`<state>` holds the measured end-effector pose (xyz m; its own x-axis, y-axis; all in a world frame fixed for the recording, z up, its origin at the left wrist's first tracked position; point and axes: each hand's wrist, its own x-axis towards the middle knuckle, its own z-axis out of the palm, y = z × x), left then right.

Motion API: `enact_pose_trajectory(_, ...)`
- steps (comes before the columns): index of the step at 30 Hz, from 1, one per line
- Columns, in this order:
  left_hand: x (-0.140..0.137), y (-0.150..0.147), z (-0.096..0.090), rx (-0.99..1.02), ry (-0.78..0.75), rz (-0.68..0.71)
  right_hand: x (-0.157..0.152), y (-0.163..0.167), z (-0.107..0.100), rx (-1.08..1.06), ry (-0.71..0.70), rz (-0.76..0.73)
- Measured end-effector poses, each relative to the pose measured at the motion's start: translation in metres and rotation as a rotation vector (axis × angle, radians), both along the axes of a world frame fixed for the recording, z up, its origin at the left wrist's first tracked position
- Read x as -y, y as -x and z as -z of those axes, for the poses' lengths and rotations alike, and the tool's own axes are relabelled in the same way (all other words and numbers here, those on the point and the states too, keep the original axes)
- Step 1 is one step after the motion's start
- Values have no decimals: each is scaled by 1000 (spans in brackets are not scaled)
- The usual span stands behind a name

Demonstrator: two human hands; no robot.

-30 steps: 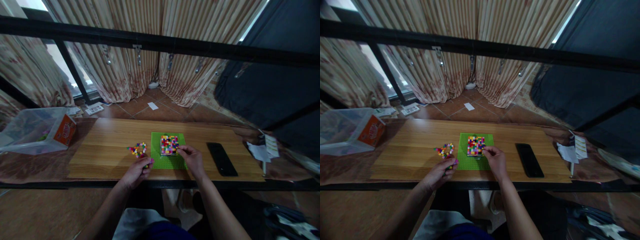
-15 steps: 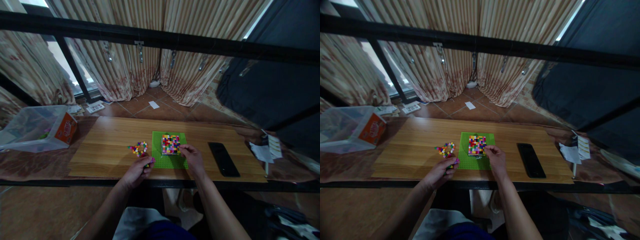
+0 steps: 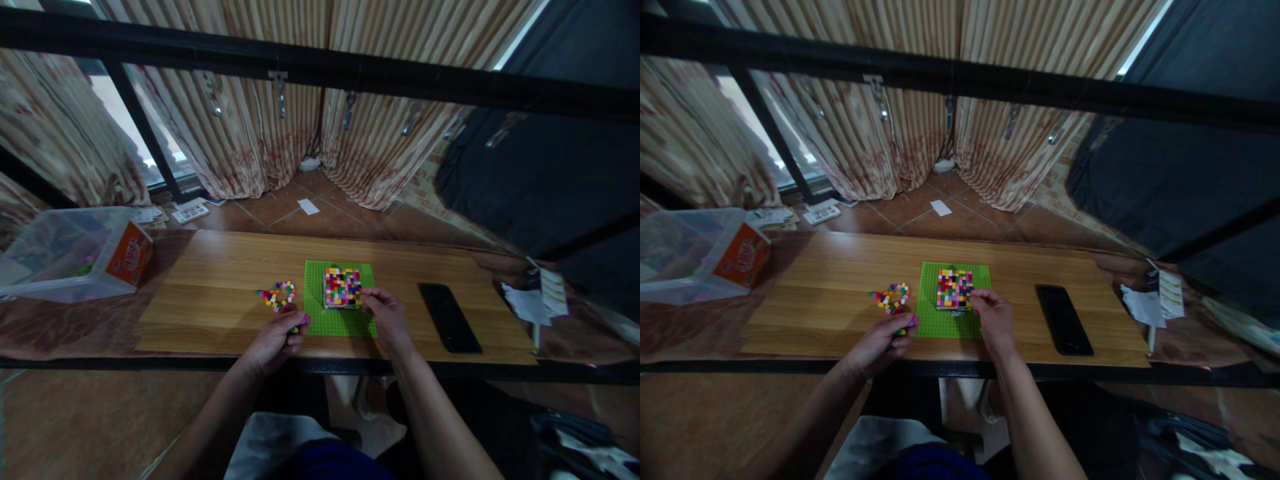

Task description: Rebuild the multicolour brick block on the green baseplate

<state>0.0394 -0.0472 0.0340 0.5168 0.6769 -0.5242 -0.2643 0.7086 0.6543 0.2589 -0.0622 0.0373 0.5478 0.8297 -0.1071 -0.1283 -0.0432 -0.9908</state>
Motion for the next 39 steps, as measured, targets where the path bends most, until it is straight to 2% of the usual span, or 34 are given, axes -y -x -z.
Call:
enact_pose_trajectory(22,0,-1,0,-25,-28,4,-7,0,-1,132,25,-19)
enact_pose_trajectory(25,1,-1,-1,-31,-23,-16,-2,2,1,170,6,21)
enact_pose_trajectory(28,2,-2,-1,-32,-22,-16,11,17,4,300,-38,76)
enact_pose_trajectory(30,2,-2,0,-33,-26,-12,22,34,4,405,-73,4)
enact_pose_trajectory(33,2,-1,3,-11,-38,-17,35,64,2,499,-83,-278)
enact_pose_trajectory(35,2,-1,5,15,-51,-17,38,78,2,543,-74,-391)
enact_pose_trajectory(39,3,-1,4,8,-60,-1,33,85,5,538,-66,-409)
